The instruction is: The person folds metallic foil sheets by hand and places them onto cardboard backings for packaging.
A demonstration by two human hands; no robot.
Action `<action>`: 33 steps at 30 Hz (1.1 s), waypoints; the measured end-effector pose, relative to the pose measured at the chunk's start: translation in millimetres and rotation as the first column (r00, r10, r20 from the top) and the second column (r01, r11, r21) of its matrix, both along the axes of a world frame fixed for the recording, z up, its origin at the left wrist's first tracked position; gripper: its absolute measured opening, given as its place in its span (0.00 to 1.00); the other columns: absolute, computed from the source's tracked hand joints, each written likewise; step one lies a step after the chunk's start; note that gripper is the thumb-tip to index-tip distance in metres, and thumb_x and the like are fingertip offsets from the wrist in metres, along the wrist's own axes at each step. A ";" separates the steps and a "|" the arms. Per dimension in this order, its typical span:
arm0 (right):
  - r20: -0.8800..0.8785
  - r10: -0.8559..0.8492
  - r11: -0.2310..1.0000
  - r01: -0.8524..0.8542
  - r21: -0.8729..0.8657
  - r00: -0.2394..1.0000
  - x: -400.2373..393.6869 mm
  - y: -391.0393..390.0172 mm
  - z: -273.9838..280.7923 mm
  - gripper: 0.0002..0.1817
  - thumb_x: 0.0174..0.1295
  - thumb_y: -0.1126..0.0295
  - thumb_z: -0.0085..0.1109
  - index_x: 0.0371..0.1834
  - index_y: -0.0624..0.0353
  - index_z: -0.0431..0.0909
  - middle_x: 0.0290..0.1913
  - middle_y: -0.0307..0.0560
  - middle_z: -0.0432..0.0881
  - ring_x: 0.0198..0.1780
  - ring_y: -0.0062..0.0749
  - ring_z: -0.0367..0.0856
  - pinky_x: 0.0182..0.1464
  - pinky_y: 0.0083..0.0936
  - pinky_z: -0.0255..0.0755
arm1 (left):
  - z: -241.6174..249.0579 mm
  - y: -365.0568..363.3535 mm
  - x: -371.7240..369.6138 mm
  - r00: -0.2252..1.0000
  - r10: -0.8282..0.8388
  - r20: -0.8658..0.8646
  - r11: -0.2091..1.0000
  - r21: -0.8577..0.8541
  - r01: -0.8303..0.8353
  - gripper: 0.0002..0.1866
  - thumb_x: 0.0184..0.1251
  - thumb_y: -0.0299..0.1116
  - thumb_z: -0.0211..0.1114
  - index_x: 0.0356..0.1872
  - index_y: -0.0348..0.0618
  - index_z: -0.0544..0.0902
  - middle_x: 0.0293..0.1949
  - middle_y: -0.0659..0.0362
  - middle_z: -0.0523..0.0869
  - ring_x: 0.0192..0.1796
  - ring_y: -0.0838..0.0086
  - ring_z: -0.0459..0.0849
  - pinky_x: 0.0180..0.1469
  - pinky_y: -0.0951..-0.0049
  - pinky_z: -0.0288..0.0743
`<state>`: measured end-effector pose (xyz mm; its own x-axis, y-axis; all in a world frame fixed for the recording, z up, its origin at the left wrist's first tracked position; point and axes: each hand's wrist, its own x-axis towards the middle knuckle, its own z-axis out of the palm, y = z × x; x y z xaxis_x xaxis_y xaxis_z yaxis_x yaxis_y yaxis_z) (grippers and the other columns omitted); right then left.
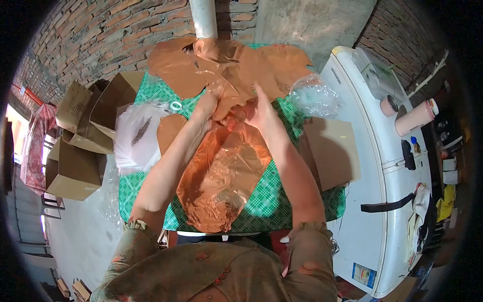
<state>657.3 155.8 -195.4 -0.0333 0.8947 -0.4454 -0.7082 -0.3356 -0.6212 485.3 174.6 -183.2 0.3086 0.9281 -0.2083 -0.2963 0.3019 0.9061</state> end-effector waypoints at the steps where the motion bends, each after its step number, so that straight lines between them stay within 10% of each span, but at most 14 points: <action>1: -0.028 0.072 0.994 -0.070 0.079 0.997 15.4 29.2 -35.7 0.26 0.79 0.45 0.61 0.63 0.56 0.82 0.46 0.45 0.91 0.44 0.42 0.91 0.45 0.45 0.86 | -6.3 -0.8 -0.7 1.000 0.001 0.011 1.000 0.009 -0.001 0.23 0.90 0.50 0.54 0.51 0.37 0.84 0.37 0.58 0.89 0.31 0.71 0.86 0.34 0.69 0.84; 4: 0.215 -0.018 0.988 -0.016 0.156 0.977 -4.9 46.4 -25.7 0.22 0.77 0.48 0.64 0.57 0.56 0.87 0.45 0.44 0.92 0.42 0.36 0.92 0.41 0.34 0.85 | -7.9 -2.4 -14.4 0.952 0.025 -0.306 0.999 0.029 -0.017 0.27 0.87 0.57 0.58 0.52 0.37 0.84 0.39 0.57 0.90 0.33 0.74 0.87 0.35 0.72 0.84; 5: 0.262 -0.120 0.988 0.089 0.128 0.958 -11.6 46.9 -15.7 0.16 0.75 0.55 0.69 0.52 0.58 0.89 0.46 0.45 0.92 0.41 0.29 0.91 0.39 0.26 0.84 | -26.5 7.3 -13.5 0.983 0.052 -0.178 0.996 0.081 -0.038 0.28 0.84 0.57 0.64 0.54 0.36 0.85 0.40 0.57 0.91 0.30 0.77 0.84 0.31 0.74 0.79; 12: 0.678 -0.329 0.927 0.089 0.364 0.658 -23.2 63.1 -9.7 0.12 0.69 0.62 0.78 0.45 0.58 0.89 0.41 0.43 0.91 0.35 0.27 0.88 0.35 0.28 0.82 | -10.7 3.5 -39.9 0.845 -0.018 -0.535 0.955 0.242 0.174 0.16 0.84 0.43 0.67 0.52 0.38 0.88 0.37 0.61 0.90 0.30 0.81 0.81 0.30 0.77 0.71; 20: 0.623 -0.478 0.877 0.376 0.299 0.619 26.6 125.3 23.7 0.16 0.60 0.62 0.84 0.41 0.60 0.88 0.32 0.39 0.86 0.24 0.25 0.79 0.24 0.30 0.70 | -12.1 12.1 -68.0 0.900 0.062 -0.432 0.980 0.199 0.027 0.17 0.86 0.43 0.64 0.45 0.37 0.89 0.28 0.69 0.83 0.25 0.85 0.74 0.28 0.77 0.67; 26: 0.545 -0.621 0.783 0.423 0.455 0.563 125.2 195.8 26.4 0.12 0.63 0.70 0.80 0.45 0.61 0.88 0.37 0.42 0.90 0.34 0.29 0.87 0.33 0.31 0.81 | 34.5 -27.1 -111.9 0.974 0.074 -0.215 0.972 0.232 -0.023 0.22 0.85 0.40 0.64 0.68 0.33 0.82 0.56 0.60 0.88 0.57 0.81 0.83 0.63 0.77 0.76; 30: 0.398 -0.669 0.738 0.500 0.454 0.627 154.7 214.3 25.8 0.11 0.66 0.72 0.78 0.48 0.60 0.87 0.43 0.42 0.90 0.40 0.30 0.89 0.39 0.32 0.85 | 62.4 -51.4 -163.4 0.870 0.183 -0.459 0.963 0.261 -0.065 0.14 0.84 0.38 0.63 0.55 0.37 0.84 0.44 0.67 0.84 0.48 0.81 0.80 0.57 0.77 0.73; 33: 0.171 -0.579 0.706 0.385 0.595 0.797 161.5 213.2 32.0 0.17 0.65 0.69 0.80 0.52 0.57 0.85 0.48 0.42 0.90 0.43 0.31 0.88 0.43 0.38 0.86 | 74.9 -75.4 -188.2 0.950 0.240 -0.198 0.952 0.237 -0.191 0.11 0.80 0.39 0.65 0.50 0.42 0.84 0.42 0.68 0.82 0.48 0.81 0.82 0.57 0.74 0.76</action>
